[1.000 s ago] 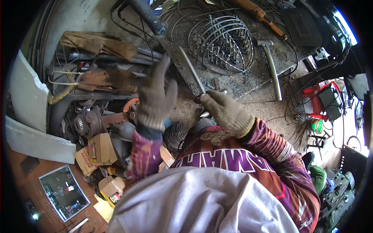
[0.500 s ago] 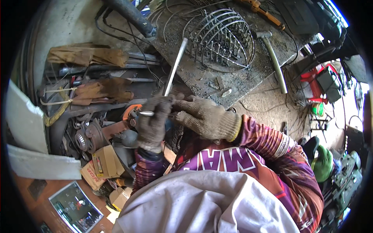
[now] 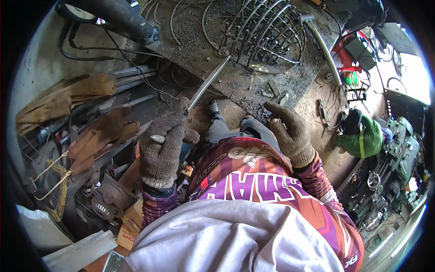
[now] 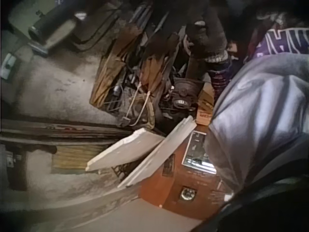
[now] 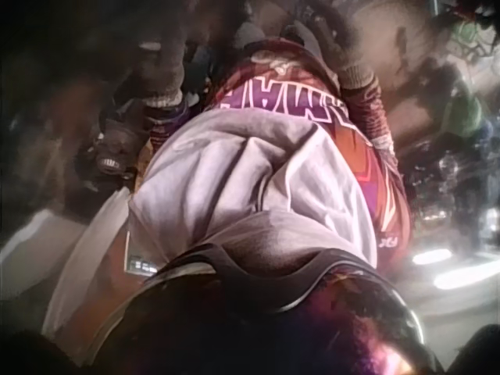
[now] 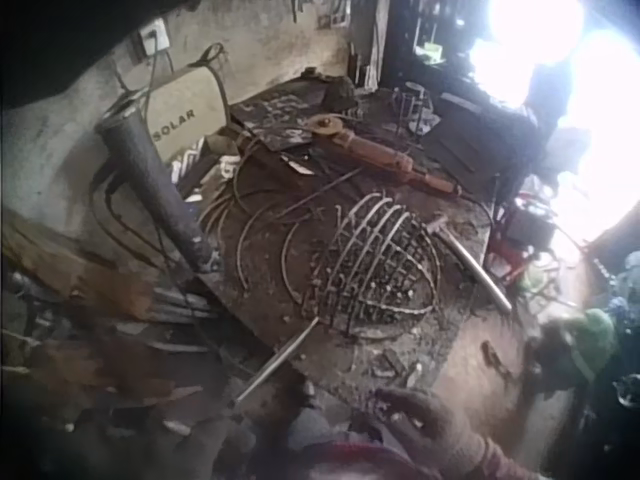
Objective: The person uses a hammer to shape metal rods on a workbench, uses an angle grinder to smooth the metal, and then welds the components together using a welding rod.
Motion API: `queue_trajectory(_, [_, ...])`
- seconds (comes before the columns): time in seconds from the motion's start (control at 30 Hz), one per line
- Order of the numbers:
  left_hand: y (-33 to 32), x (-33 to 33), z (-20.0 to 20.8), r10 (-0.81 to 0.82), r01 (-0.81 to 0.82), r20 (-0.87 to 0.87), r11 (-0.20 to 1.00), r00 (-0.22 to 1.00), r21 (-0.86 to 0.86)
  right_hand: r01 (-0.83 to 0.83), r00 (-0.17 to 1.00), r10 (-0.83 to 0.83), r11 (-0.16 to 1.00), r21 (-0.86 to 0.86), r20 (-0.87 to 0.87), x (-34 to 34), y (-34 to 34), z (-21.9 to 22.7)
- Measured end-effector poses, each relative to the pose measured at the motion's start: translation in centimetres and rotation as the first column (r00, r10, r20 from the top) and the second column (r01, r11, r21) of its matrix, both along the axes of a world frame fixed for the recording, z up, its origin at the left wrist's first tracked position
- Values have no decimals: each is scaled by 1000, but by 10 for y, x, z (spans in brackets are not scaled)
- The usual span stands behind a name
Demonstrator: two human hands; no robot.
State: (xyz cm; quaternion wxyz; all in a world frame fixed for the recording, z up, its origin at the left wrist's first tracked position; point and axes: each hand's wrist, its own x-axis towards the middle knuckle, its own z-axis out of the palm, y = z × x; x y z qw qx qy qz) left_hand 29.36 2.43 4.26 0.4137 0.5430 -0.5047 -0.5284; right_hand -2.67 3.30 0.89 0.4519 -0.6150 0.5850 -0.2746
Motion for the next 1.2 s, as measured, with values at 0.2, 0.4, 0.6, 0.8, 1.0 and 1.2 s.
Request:
queue_trajectory(0.2, [-2, 2, 1, -14, 12, -36, 999, 999, -53, 48, 999, -48, 998, 26, -20, 7, 0, -8])
queue_trajectory(0.4, [-4, 2, 3, -10, 11, -44, 1000, 999, 18, -10, 998, 8, 1000, -27, -70, 8, -11, -2])
queue_trajectory(0.6, [-10, -10, 9, -25, 29, 69, 998, 997, -59, -46, 993, 42, 998, -34, -111, 3, -12, -5])
queue_trajectory(0.8, [-7, -33, -2, -66, 83, 201, 993, 977, -78, -26, 996, 23, 999, -35, -91, 4, -15, -10])
queue_trajectory(1.0, [-20, -34, -13, -107, 159, 257, 968, 961, -193, -32, 995, 31, 999, -7, -94, 2, -19, -10])
queue_trajectory(1.2, [-25, -31, -11, -52, 55, 58, 997, 997, -46, -78, 988, 76, 997, -9, -132, 1, -26, -5])
